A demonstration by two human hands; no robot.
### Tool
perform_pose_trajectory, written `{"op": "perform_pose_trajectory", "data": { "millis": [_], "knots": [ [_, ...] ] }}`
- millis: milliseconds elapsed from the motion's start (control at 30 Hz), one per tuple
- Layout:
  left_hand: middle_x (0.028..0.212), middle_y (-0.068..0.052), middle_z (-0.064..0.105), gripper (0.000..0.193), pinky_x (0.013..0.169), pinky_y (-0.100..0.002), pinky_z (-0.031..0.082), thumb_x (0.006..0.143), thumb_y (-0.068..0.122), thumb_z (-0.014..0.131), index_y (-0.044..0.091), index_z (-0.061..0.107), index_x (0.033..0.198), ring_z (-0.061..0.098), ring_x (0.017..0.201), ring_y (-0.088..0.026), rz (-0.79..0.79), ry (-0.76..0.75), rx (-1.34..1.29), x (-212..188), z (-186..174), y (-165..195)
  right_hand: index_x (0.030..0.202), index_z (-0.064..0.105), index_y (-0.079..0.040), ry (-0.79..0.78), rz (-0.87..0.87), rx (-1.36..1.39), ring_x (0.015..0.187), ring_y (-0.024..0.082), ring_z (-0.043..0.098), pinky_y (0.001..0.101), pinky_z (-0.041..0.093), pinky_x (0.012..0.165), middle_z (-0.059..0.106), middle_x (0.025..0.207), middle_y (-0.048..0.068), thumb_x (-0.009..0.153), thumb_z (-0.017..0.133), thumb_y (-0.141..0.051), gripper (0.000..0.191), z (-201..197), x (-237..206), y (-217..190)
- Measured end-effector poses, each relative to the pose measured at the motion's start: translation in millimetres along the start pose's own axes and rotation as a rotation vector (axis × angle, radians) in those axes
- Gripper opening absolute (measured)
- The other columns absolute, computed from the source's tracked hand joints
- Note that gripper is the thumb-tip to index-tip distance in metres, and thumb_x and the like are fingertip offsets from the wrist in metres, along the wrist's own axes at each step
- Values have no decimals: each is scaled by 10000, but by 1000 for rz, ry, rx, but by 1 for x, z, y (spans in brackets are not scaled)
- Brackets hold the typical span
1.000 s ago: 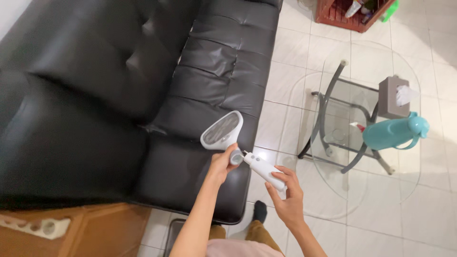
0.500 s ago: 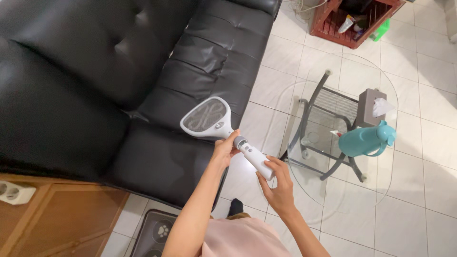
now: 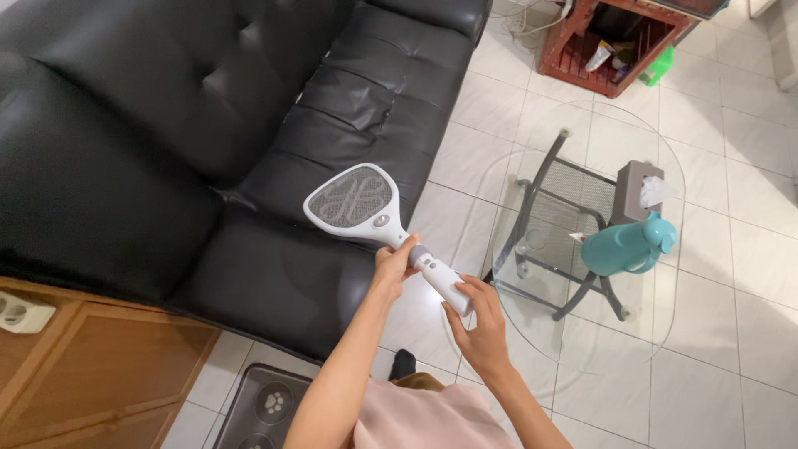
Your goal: The person inserts batteries into a blue device on a desk, then walks around the room unplugging power adapters and cables from wall sockets, including a phone charger, a laptop cable, a bug zapper, and a fish tank outlet.
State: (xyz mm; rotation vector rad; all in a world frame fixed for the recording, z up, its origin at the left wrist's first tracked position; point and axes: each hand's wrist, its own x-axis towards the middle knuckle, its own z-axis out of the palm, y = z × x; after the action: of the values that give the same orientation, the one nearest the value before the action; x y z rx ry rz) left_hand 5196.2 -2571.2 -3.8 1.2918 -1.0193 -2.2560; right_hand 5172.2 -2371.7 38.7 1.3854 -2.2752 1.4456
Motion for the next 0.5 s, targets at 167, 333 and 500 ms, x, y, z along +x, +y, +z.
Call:
{"op": "perform_pose_trajectory", "data": {
  "millis": [167, 333, 500],
  "knots": [
    [902, -66, 720, 370, 658, -324, 619, 842, 365, 806, 39, 694, 979, 715, 730, -161, 16, 18, 24, -7, 9, -9, 1195, 620, -40, -2, -1, -39, 1131, 355, 647, 423, 545, 920, 647, 1264, 170, 804, 819, -67, 439, -5, -4, 3],
    [908, -100, 722, 367, 628, -335, 632, 844, 319, 814, -3, 689, 968, 723, 727, -182, 93, 22, 29, -10, 15, -12, 1214, 618, -37, 9, 33, -50, 1145, 358, 646, 418, 553, 908, 632, 1287, 172, 812, 815, -74, 449, -3, -8, 5],
    [930, -94, 723, 375, 592, -341, 617, 834, 278, 815, -14, 655, 1007, 711, 735, -169, 150, 20, 48, -13, 21, -21, 1249, 613, -36, 11, 42, -75, 1152, 360, 646, 419, 544, 938, 628, 1293, 171, 823, 816, -90, 475, -2, -15, 13]
  ]
}}
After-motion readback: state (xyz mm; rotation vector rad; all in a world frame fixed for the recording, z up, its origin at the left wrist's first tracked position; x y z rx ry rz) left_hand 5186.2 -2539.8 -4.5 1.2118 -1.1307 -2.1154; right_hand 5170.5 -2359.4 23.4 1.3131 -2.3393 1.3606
